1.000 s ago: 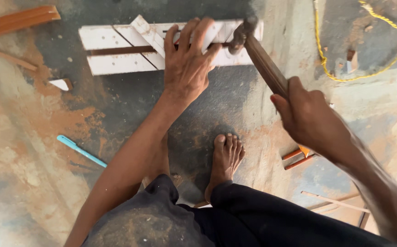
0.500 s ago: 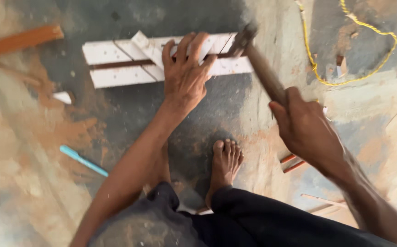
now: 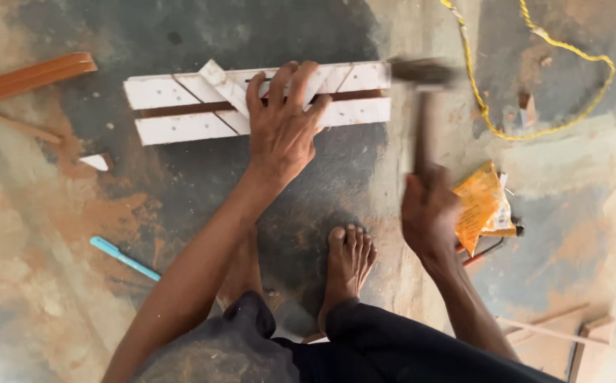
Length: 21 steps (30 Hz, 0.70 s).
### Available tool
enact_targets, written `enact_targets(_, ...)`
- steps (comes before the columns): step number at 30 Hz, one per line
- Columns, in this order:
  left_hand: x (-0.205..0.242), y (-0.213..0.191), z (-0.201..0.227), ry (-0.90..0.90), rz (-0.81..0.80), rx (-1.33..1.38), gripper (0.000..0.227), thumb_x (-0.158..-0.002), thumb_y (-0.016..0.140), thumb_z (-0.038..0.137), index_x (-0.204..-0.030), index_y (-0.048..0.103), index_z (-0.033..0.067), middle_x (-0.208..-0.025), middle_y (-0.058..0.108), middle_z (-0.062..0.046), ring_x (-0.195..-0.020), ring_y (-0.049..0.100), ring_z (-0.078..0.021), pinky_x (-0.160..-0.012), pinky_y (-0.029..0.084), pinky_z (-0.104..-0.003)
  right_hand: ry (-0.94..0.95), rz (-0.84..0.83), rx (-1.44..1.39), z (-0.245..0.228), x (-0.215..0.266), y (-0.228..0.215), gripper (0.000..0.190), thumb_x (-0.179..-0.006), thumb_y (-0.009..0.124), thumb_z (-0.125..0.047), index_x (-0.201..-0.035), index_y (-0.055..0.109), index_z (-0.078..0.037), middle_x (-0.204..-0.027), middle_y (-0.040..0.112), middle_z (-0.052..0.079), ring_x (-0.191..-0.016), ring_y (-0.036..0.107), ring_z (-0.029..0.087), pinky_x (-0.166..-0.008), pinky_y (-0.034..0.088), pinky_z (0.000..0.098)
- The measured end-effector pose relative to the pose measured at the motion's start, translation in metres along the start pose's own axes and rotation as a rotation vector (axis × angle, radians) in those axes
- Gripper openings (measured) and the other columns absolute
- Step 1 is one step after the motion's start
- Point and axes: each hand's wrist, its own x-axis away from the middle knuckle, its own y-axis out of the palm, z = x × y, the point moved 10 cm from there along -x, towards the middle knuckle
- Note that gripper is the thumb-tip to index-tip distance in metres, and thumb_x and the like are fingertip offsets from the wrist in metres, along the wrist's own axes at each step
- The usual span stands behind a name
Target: The person assembles a small wooden frame on the floor using a hammer and nails. They position the pieces, hammer nails into pre-drilled holes, and adjust the frame to ensure alignment.
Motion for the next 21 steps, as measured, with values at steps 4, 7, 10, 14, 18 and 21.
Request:
enact_targets(4, 0.023, 0.004, 0.008, -0.005, -0.015, 0.004, 0.042, -0.075, 0.095, 0.027, -0.115, 0.081, 0.0256, -0.153, 0.038, -0.005, -0.144, 0.035, -0.0273, -0.121, 0.024, -0.056, -0.23, 0.24, -0.303, -0.022, 0.043, -0.066, 0.027, -0.104, 0.06, -0.025, -0.109, 0.053, 0.0, -0.067, 0.062, 0.02, -0.051, 0.058, 0.035, -0.046, 0.043, 0.0445)
enact_targets(7, 0.012, 0.002, 0.003, 0.005, 0.053, -0.016, 0.039, -0.078, 0.095, 0.028, -0.114, 0.081, 0.0255, -0.153, 0.038, -0.004, -0.144, 0.035, -0.027, -0.122, 0.023, -0.056, -0.256, 0.115, -0.163, -0.034, 0.02, -0.044, 0.028, -0.103, 0.062, -0.025, -0.109, 0.054, 0.001, -0.067, 0.061, 0.019, -0.05, 0.058, 0.036, -0.047, 0.043, 0.0462)
enact_targets(10, 0.022, 0.001, 0.008, 0.024, 0.059, -0.034, 0.034, -0.079, 0.094, 0.026, -0.111, 0.081, 0.0236, -0.154, 0.037, -0.003, -0.145, 0.036, -0.0262, -0.123, 0.023, -0.055, 0.069, -0.338, 0.105, -0.004, 0.018, 0.029, 0.028, -0.102, 0.063, -0.024, -0.11, 0.055, 0.002, -0.066, 0.06, 0.018, -0.05, 0.058, 0.037, -0.048, 0.044, 0.0479)
enact_targets(14, 0.019, 0.005, 0.006, 0.011, 0.066, -0.02, 0.036, -0.079, 0.095, 0.026, -0.113, 0.082, 0.0249, -0.152, 0.038, -0.002, -0.144, 0.036, -0.0262, -0.124, 0.023, -0.056, -0.118, 0.004, -0.047, -0.014, 0.024, -0.004, 0.027, -0.105, 0.062, -0.023, -0.113, 0.057, 0.002, -0.07, 0.059, 0.017, -0.058, 0.059, 0.038, -0.051, 0.045, 0.0473)
enact_targets(18, 0.018, 0.007, 0.004, 0.014, 0.077, -0.032, 0.037, -0.08, 0.095, 0.027, -0.114, 0.081, 0.0253, -0.154, 0.037, -0.001, -0.146, 0.035, -0.0248, -0.125, 0.022, -0.056, -0.131, 0.075, -0.236, -0.01, 0.031, -0.02, 0.02, -0.104, 0.049, -0.017, -0.087, 0.059, -0.012, -0.059, 0.062, 0.013, -0.051, 0.053, 0.03, -0.043, 0.043, 0.0422)
enact_targets(21, 0.02, 0.006, 0.006, 0.02, 0.058, -0.037, 0.035, -0.078, 0.095, 0.026, -0.111, 0.081, 0.0254, -0.153, 0.037, -0.002, -0.145, 0.035, -0.0254, -0.124, 0.022, -0.056, 0.024, -0.21, 0.009, 0.0, 0.02, 0.02, 0.016, -0.104, 0.055, -0.02, -0.097, 0.055, -0.005, -0.06, 0.062, 0.013, -0.046, 0.055, 0.03, -0.043, 0.042, 0.0405)
